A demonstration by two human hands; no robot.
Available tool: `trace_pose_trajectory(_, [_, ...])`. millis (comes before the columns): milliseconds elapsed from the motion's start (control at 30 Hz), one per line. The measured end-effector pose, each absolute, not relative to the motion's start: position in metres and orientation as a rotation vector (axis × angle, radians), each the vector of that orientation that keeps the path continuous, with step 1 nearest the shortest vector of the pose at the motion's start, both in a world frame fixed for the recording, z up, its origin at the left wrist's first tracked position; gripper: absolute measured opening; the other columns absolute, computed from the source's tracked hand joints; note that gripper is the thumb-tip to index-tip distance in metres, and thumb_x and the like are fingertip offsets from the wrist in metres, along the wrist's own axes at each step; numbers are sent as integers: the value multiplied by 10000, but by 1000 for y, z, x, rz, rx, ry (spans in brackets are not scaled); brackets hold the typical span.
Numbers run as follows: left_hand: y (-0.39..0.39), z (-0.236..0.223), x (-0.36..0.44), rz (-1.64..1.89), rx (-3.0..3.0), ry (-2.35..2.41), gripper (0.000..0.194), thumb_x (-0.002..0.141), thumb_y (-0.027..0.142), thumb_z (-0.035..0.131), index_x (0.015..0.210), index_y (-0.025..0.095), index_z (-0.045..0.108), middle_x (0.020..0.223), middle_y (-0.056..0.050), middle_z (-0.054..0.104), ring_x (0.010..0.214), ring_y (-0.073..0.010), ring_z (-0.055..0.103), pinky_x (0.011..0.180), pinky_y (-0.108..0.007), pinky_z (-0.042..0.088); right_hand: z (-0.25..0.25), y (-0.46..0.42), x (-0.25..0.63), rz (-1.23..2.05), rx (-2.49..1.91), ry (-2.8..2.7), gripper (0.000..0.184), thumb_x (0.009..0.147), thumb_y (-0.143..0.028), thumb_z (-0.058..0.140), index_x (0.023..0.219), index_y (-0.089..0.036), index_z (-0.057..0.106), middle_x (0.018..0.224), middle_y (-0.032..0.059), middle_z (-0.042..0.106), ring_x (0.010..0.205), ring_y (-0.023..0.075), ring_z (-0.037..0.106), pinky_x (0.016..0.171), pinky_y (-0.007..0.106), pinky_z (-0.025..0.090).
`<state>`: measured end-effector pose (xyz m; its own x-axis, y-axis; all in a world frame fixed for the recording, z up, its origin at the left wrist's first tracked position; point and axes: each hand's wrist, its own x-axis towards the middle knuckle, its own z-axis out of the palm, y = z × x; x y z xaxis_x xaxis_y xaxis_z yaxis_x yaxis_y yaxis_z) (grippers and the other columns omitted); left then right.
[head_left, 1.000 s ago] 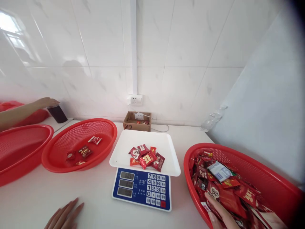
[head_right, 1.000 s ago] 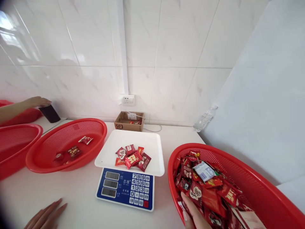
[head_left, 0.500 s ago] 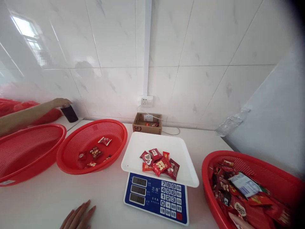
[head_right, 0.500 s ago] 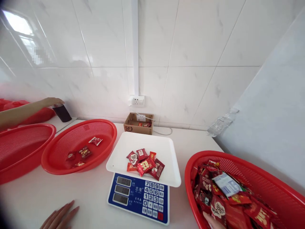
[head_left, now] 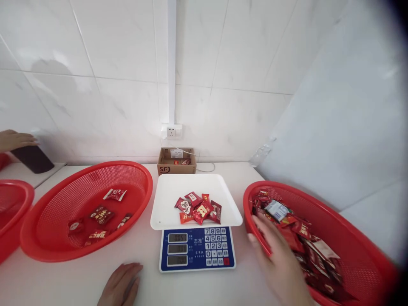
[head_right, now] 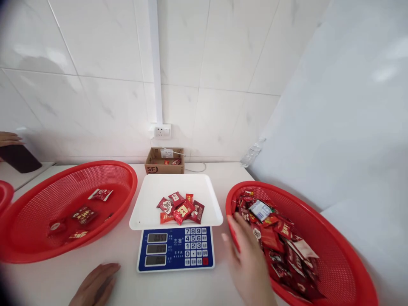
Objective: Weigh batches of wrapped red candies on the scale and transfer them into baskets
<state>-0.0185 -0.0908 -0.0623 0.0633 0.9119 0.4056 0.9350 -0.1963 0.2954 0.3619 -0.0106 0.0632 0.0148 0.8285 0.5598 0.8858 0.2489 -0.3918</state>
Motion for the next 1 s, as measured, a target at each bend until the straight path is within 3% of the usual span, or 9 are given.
trace_pose_trajectory(100, [-79,-52,-11,-834,-2277,-1948,265,778,393,505,962,292,666,968,3,687,909,-199,639,777,-315,557,63,-1,326,86,-1526,-1949,447,860,-430,407,1259,-234,459,1317,92,471,1218,253,419,961,439,396])
trace_pose_trajectory(267, [-75,-49,-7,-809,-2326,-1911,281,766,420,519,970,298,668,1008,-12,677,935,-222,630,791,-353,552,66,18,288,204,-1660,-2130,539,882,-437,345,1348,-165,347,1323,153,457,1262,293,350,1023,571,217])
trace_pose_trajectory(500, [-81,-54,-5,-937,-2358,-2009,277,749,432,541,964,310,665,1025,-18,671,983,-243,611,835,-394,529,73,22,272,346,-1611,-2143,574,882,-451,332,1377,-165,288,1398,133,357,1306,256,274,1048,528,211])
trace_pose_trajectory(633, [-85,-49,-10,-1347,-2122,-2543,364,780,462,477,1071,270,582,1089,-37,644,1043,-233,580,858,-387,514,61,10,290,349,-1562,-1949,520,872,-412,381,1337,-184,356,1393,112,367,1277,241,332,1020,460,325])
trace_pose_trajectory(767, [-87,-32,-19,-1999,-1645,-2908,480,728,563,498,1060,218,525,968,-72,671,954,-250,621,843,-401,516,28,-13,318,298,-1431,-1734,377,852,-338,445,1203,-210,495,1292,99,472,1131,231,495,890,384,472])
trace_pose_trajectory(900, [-86,-9,-23,-2539,-1203,-2844,460,703,545,552,993,187,542,838,-56,666,854,-232,643,836,-389,515,-3,-39,340,312,-1473,-1582,312,825,-349,484,1073,-175,555,1079,125,564,862,197,596,714,338,527])
trace_pose_trajectory(1000, [-81,8,-22,-2778,-1066,-2671,393,706,500,576,926,174,570,750,-37,652,781,-202,637,808,-379,520,-16,-50,350,390,-1561,-1457,319,800,-399,504,1015,-172,565,1001,114,581,820,194,584,682,333,513])
